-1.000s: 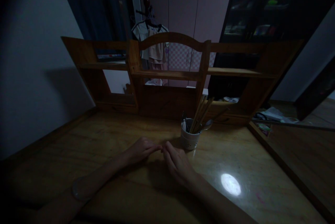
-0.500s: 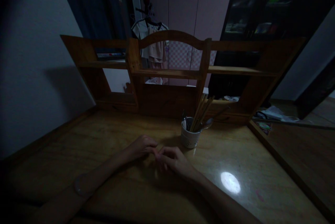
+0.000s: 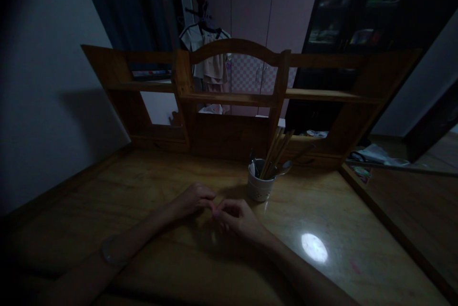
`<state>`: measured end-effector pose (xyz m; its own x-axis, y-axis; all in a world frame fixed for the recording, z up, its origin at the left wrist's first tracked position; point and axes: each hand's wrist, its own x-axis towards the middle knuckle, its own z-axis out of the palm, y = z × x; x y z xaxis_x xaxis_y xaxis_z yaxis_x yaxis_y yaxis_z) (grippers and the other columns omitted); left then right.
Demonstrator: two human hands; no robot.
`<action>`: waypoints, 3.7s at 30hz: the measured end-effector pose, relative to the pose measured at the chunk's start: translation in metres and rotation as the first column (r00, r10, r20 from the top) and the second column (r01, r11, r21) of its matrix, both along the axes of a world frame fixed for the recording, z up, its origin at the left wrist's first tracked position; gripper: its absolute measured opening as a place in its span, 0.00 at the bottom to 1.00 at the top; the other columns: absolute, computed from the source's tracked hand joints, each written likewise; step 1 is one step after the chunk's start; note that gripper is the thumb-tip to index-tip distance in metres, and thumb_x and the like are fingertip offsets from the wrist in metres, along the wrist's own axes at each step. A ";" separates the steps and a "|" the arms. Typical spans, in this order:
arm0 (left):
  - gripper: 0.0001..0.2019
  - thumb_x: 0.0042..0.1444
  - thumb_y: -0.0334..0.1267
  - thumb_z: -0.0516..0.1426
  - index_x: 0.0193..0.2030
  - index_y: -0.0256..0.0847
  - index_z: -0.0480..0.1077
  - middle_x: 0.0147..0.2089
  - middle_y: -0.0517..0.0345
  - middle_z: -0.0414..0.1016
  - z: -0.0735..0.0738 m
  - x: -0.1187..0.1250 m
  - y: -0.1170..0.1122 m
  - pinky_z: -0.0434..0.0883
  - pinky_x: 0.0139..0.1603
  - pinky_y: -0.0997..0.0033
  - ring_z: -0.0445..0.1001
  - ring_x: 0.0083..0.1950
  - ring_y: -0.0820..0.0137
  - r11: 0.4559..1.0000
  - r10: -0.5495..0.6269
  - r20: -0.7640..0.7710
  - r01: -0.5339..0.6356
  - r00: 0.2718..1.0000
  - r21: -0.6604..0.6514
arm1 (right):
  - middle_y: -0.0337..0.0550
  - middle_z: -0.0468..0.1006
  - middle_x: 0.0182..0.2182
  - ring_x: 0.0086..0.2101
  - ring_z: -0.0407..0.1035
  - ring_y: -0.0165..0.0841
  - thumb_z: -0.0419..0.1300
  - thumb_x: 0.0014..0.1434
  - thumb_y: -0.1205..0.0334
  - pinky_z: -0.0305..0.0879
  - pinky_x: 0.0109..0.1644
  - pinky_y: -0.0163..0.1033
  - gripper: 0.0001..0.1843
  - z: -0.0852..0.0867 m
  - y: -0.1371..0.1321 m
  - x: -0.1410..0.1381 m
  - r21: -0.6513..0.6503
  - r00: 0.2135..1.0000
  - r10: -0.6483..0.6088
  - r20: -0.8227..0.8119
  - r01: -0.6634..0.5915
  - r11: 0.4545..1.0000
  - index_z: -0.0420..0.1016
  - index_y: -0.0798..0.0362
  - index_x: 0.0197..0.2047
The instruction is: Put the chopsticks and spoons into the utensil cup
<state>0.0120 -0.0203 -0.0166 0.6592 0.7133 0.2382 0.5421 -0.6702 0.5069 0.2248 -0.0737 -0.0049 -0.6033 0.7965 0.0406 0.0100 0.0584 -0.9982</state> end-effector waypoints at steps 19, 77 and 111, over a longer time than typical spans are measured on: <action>0.26 0.58 0.52 0.57 0.17 0.34 0.61 0.19 0.66 0.57 -0.006 0.000 0.003 0.47 0.26 0.75 0.55 0.23 0.78 1.000 -0.030 -0.020 0.030 0.999 -0.001 | 0.35 0.69 0.19 0.17 0.57 0.21 0.63 0.57 0.48 0.49 0.18 0.27 0.18 -0.003 0.003 0.004 -0.035 0.999 0.027 0.032 -0.026 0.999 0.75 0.58 0.33; 0.23 0.62 0.54 0.49 0.30 0.34 0.68 0.25 0.60 0.65 0.019 0.023 -0.023 0.57 0.22 0.77 0.61 0.21 0.78 0.694 0.057 0.440 0.282 0.896 -0.663 | 0.35 0.67 0.20 0.20 0.59 0.25 0.56 0.62 0.46 0.53 0.23 0.30 0.20 -0.009 0.011 0.004 0.254 0.961 -0.277 0.003 0.267 0.930 0.71 0.56 0.34; 0.19 0.60 0.49 0.54 0.37 0.31 0.74 0.28 0.56 0.69 0.009 0.019 -0.018 0.64 0.25 0.78 0.67 0.26 0.75 0.617 0.094 0.572 0.404 0.815 -0.676 | 0.36 0.66 0.21 0.24 0.58 0.27 0.51 0.67 0.48 0.50 0.28 0.33 0.23 0.000 0.008 0.009 0.473 0.939 -0.290 0.185 0.173 0.864 0.70 0.56 0.27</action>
<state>0.0313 -0.0383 -0.0074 0.7258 0.6878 0.0061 -0.0403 0.0336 0.9986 0.2341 -0.0656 -0.0050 -0.4404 0.8460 0.3005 0.3159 0.4593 -0.8302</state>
